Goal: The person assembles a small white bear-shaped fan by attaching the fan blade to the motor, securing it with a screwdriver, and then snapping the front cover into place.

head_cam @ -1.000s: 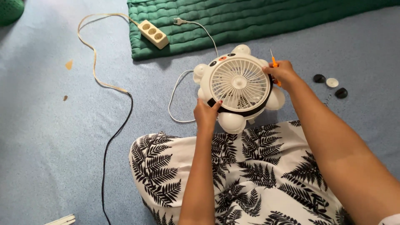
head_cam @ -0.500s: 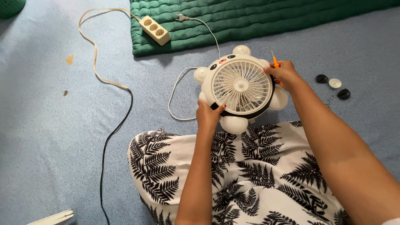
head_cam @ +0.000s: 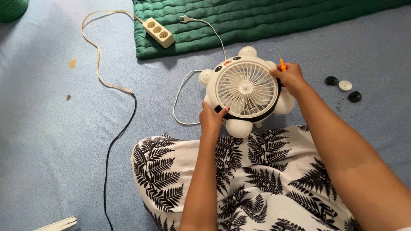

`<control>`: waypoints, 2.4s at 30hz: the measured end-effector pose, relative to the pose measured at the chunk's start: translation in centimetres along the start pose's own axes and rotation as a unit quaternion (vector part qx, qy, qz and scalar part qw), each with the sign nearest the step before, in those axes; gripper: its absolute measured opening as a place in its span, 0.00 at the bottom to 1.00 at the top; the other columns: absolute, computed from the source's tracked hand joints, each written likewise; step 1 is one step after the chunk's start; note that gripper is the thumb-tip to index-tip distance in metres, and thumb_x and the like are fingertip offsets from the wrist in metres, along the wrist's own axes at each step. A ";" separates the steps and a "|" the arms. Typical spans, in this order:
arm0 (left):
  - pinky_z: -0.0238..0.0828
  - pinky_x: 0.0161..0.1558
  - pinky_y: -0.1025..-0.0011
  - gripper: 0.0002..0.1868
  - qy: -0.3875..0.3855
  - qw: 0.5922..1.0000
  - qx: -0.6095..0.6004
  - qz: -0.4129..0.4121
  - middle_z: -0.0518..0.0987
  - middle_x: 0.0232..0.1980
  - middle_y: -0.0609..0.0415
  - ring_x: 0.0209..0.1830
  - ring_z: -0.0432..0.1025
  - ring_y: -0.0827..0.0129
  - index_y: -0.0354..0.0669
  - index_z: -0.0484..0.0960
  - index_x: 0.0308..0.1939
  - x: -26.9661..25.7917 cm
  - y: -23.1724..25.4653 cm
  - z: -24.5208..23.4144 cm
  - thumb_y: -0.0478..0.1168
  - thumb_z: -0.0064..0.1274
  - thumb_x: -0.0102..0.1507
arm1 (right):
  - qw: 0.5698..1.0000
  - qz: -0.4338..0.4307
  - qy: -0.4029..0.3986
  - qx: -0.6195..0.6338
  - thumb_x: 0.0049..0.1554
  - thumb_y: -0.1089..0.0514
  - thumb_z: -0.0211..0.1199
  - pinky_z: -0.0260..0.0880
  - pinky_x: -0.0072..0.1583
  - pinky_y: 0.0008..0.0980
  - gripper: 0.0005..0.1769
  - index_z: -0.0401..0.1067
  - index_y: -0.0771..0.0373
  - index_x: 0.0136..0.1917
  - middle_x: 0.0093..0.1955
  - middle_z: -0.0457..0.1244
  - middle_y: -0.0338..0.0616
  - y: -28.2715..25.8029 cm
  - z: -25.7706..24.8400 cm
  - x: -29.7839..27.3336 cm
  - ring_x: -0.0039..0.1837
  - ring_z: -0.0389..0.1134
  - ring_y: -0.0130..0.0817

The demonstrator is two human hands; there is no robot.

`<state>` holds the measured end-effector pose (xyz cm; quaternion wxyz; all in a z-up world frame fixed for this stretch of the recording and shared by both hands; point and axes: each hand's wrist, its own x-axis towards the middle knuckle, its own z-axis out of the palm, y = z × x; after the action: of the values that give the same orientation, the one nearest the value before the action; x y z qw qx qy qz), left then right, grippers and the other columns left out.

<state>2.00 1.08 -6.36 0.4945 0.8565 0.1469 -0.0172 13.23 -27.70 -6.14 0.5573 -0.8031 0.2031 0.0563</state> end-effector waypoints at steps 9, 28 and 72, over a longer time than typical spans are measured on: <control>0.77 0.26 0.65 0.38 -0.022 0.999 0.035 -0.018 0.83 0.33 0.36 0.23 0.80 0.57 0.25 0.63 0.54 0.1 0.3 0.0 0.46 0.69 0.56 | 1.000 -0.001 0.004 -0.016 0.56 0.53 0.70 0.73 0.47 0.34 0.22 0.75 0.64 0.61 0.50 0.71 0.50 -0.5 0.2 -0.7 0.45 0.73 0.36; 0.78 0.39 0.53 0.35 -0.183 0.849 -0.450 -0.208 0.76 0.63 0.50 0.50 0.76 0.48 0.58 0.63 0.71 5.5 -7.1 3.0 0.50 0.60 0.62 | 0.979 0.122 -0.143 0.076 0.58 0.48 0.64 0.61 0.42 0.35 0.15 0.75 0.53 0.57 0.42 0.64 0.40 2.5 -0.8 3.4 0.39 0.59 0.32; 0.77 0.40 0.65 0.28 -0.027 0.978 -0.144 0.148 0.80 0.53 0.50 0.53 0.77 0.62 0.42 0.67 0.57 2.4 -3.6 -1.3 0.28 0.64 0.57 | 0.943 -0.064 0.175 -0.274 0.58 0.55 0.59 0.51 0.71 0.62 0.31 0.64 0.48 0.75 0.78 0.50 0.52 17.4 1.5 0.9 0.76 0.50 0.60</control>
<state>3.19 4.43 -9.11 0.6133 0.7880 0.0061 0.0544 7.48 -31.67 -22.15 0.2734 -0.9334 0.2222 -0.0677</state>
